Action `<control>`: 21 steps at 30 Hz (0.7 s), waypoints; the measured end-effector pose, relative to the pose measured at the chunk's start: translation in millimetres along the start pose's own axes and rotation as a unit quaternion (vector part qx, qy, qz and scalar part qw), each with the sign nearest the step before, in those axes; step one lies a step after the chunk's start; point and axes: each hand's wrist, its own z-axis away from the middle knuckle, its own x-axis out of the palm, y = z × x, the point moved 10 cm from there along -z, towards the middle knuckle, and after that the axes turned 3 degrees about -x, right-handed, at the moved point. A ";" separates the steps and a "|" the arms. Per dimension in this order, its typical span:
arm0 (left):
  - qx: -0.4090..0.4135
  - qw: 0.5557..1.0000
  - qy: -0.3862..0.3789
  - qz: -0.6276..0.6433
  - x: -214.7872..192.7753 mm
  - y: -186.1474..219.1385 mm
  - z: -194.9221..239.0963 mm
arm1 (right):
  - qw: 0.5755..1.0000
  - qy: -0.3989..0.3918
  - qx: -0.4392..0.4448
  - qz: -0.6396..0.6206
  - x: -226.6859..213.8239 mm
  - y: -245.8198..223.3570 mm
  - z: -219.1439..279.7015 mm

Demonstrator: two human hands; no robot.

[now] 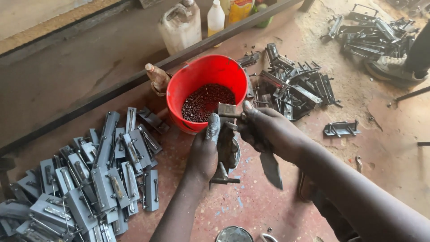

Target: Applying a coating or lubricant to metal brackets using a brush before assembly on a workshop floor.

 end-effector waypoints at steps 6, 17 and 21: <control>-0.046 0.998 -0.006 -0.042 8.8 0.4 0.0 | 0.992 0.021 -0.032 0.121 -0.4 -7.4 -0.9; -0.172 0.976 -0.109 0.073 23.4 -18.8 9.1 | 0.694 0.052 -0.405 0.592 31.9 -82.0 42.2; -0.131 0.978 -0.118 0.114 11.8 -22.9 -0.3 | 0.941 0.041 -0.144 0.303 1.5 -52.9 8.2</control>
